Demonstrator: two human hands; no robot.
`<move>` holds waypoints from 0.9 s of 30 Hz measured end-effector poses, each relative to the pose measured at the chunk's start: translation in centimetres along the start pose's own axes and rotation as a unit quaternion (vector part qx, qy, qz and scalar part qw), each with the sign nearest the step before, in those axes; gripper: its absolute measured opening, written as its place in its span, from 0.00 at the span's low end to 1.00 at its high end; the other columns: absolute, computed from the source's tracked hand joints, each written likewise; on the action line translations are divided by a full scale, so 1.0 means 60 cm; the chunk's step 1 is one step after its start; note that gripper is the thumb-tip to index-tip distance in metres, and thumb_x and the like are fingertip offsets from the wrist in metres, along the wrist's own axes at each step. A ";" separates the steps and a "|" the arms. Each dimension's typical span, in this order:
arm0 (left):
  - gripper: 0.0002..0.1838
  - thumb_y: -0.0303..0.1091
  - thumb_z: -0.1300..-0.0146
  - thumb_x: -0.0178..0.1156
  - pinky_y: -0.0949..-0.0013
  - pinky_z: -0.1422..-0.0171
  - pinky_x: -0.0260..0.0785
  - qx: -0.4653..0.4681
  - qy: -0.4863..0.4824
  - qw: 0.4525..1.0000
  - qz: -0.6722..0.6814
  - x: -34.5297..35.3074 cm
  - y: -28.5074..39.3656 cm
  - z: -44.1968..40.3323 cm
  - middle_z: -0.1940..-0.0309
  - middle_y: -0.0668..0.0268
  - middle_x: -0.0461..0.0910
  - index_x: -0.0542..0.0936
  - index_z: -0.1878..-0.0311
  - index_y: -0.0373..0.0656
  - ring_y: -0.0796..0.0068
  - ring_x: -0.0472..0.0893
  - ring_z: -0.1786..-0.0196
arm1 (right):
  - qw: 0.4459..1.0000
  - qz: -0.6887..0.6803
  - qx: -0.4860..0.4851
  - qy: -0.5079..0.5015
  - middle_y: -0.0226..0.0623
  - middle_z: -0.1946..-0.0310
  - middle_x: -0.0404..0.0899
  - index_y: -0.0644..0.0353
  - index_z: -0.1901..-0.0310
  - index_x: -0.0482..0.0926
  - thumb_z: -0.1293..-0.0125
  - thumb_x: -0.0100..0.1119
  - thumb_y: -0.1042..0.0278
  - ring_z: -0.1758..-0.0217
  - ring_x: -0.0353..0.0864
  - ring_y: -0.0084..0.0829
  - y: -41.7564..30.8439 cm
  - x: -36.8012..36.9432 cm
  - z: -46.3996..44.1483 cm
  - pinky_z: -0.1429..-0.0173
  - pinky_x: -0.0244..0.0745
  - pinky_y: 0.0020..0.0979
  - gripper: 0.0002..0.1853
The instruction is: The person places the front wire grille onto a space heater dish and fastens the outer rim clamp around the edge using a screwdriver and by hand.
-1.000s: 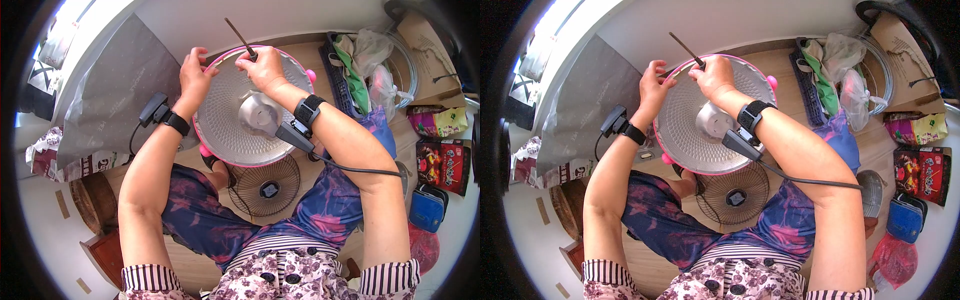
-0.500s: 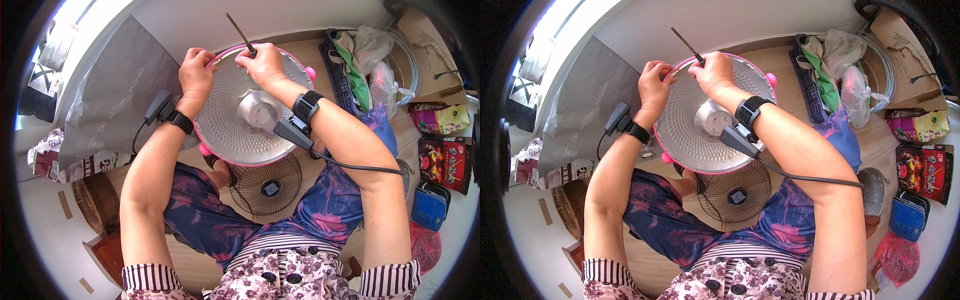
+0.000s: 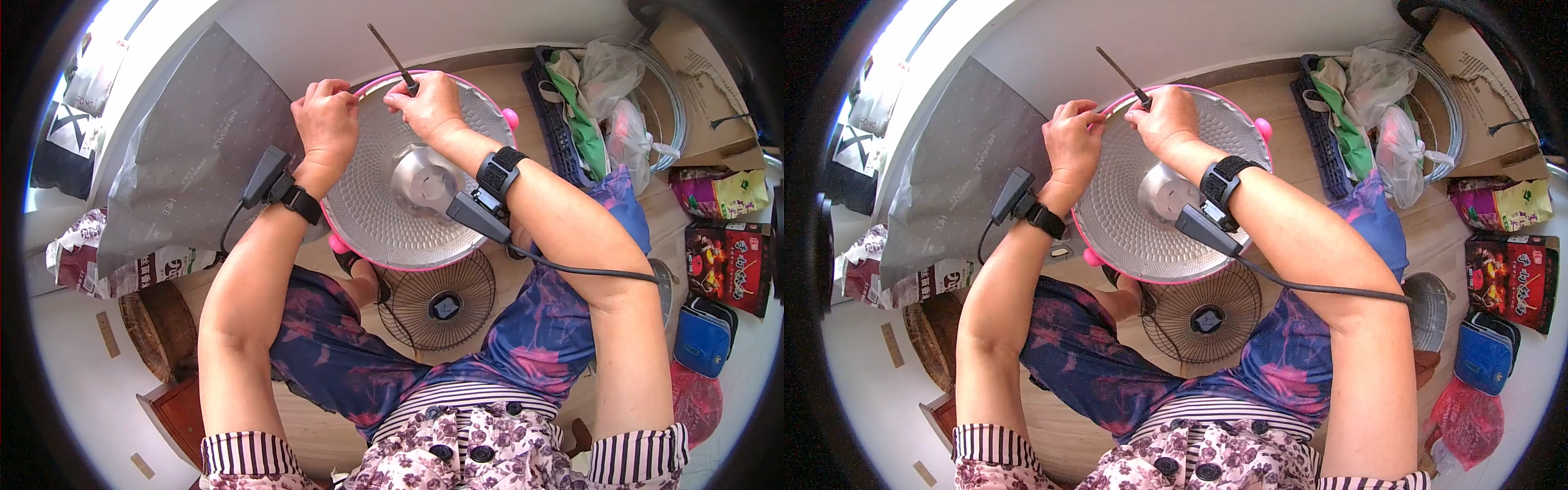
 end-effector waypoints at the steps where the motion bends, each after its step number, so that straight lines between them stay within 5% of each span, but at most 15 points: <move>1: 0.09 0.29 0.54 0.70 0.64 0.45 0.66 0.002 0.002 1.000 -0.011 -0.003 0.002 0.001 0.55 0.73 0.80 0.86 0.66 0.47 0.70 0.78 0.50 | 1.000 0.002 0.001 -0.002 0.31 0.80 0.83 0.61 0.73 0.84 0.45 0.66 0.68 0.82 0.77 0.18 0.000 0.001 -0.001 0.74 0.74 0.24 0.06; 16: 0.12 0.28 0.54 0.70 0.62 0.45 0.68 -0.005 -0.024 1.000 -0.017 -0.005 -0.003 0.014 0.48 0.72 0.79 0.86 0.62 0.46 0.70 0.77 0.47 | 0.986 -0.114 0.121 -0.022 0.35 0.79 0.84 0.62 0.76 0.83 0.47 0.69 0.74 0.78 0.82 0.21 0.022 0.014 -0.002 0.73 0.77 0.25 0.05; 22: 0.21 0.29 0.53 0.69 0.55 0.43 0.67 0.019 -0.064 0.997 -0.037 0.003 0.011 0.032 0.39 0.64 0.74 0.82 0.51 0.39 0.62 0.73 0.41 | 0.986 -0.123 0.113 -0.024 0.34 0.80 0.83 0.61 0.78 0.82 0.47 0.69 0.73 0.79 0.81 0.21 0.025 0.025 0.004 0.74 0.77 0.25 0.06; 27: 0.34 0.30 0.51 0.68 0.51 0.41 0.67 0.013 -0.145 0.986 -0.079 0.013 0.037 0.057 0.31 0.55 0.60 0.69 0.40 0.31 0.55 0.65 0.34 | 0.984 -0.117 0.130 -0.024 0.34 0.81 0.83 0.59 0.78 0.82 0.47 0.69 0.72 0.79 0.81 0.22 0.026 0.029 0.005 0.71 0.77 0.26 0.06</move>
Point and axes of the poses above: each hand's wrist, its own z-axis away from the middle knuckle, its own x-axis out of the palm, y = z × x, the point moved 5 cm from there along -z, towards the middle knuckle
